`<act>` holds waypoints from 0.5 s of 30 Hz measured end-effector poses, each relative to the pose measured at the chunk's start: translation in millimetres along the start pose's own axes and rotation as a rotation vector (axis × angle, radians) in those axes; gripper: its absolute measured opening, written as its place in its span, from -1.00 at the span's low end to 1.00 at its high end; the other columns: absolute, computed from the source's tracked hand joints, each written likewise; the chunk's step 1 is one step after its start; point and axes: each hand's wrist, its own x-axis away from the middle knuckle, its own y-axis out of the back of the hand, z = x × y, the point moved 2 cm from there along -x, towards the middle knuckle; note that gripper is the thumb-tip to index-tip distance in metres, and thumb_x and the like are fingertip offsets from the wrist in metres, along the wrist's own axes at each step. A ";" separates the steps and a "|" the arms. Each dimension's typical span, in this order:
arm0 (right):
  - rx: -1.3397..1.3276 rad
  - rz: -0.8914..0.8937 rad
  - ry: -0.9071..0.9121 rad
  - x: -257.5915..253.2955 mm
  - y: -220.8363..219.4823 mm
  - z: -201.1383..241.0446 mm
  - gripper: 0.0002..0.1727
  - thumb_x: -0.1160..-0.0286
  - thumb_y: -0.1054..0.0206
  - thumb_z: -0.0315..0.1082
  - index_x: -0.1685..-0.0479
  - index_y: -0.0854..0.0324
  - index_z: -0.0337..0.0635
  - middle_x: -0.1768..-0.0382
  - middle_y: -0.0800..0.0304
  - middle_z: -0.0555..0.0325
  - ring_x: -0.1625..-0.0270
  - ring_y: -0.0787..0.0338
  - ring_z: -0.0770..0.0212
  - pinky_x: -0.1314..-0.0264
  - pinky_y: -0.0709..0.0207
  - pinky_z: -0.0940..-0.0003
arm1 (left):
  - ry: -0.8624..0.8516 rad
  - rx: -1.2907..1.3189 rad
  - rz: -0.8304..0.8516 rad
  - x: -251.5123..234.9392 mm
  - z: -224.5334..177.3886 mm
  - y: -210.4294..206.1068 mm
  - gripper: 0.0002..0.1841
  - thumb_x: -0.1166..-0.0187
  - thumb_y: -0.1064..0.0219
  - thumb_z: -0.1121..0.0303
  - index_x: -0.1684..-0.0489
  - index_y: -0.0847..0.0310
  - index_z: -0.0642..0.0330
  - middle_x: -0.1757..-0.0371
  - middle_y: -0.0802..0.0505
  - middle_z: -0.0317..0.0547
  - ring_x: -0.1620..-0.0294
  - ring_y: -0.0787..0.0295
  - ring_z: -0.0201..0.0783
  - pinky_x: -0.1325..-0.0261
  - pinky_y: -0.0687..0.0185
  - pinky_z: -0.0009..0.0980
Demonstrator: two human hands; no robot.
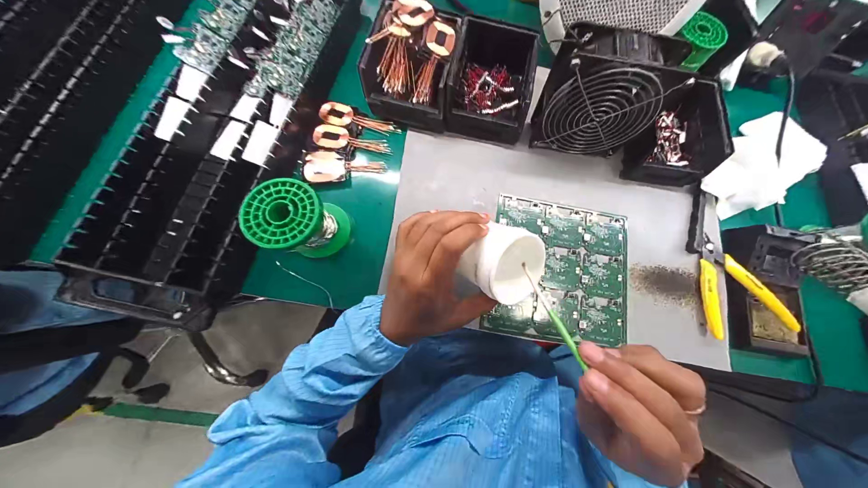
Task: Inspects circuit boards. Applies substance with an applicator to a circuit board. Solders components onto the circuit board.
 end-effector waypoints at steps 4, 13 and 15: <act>0.046 0.027 0.026 -6.6 -16.4 -6.5 -0.89 -0.65 -0.30 -0.38 -0.03 -0.59 -0.02 -0.16 -0.76 0.34 -0.16 -0.67 0.39 -0.26 -0.46 0.56 | 0.023 -0.009 0.023 2.2 0.4 1.6 -0.37 -0.35 -0.53 0.00 -0.29 -0.46 0.16 -0.31 -0.79 0.05 -0.41 -0.66 -0.11 -0.56 -0.33 -0.10; 0.130 0.079 0.011 -8.4 -12.7 -3.0 -0.91 -0.63 -0.27 -0.43 0.02 -0.56 -0.07 -0.10 -0.75 0.32 -0.13 -0.67 0.38 -0.24 -0.46 0.55 | 0.035 0.005 0.078 2.5 1.5 2.4 -0.38 -0.40 -0.52 0.00 -0.33 -0.43 0.15 -0.36 -0.75 0.04 -0.45 -0.61 -0.11 -0.59 -0.27 -0.07; 0.137 0.093 0.006 -8.7 -8.0 -1.3 -0.91 -0.65 -0.25 -0.42 0.01 -0.55 -0.06 -0.12 -0.74 0.34 -0.16 -0.66 0.39 -0.26 -0.46 0.56 | 0.033 0.003 0.078 2.5 1.5 2.4 -0.39 -0.41 -0.51 0.01 -0.33 -0.44 0.15 -0.36 -0.75 0.05 -0.44 -0.62 -0.10 -0.59 -0.28 -0.06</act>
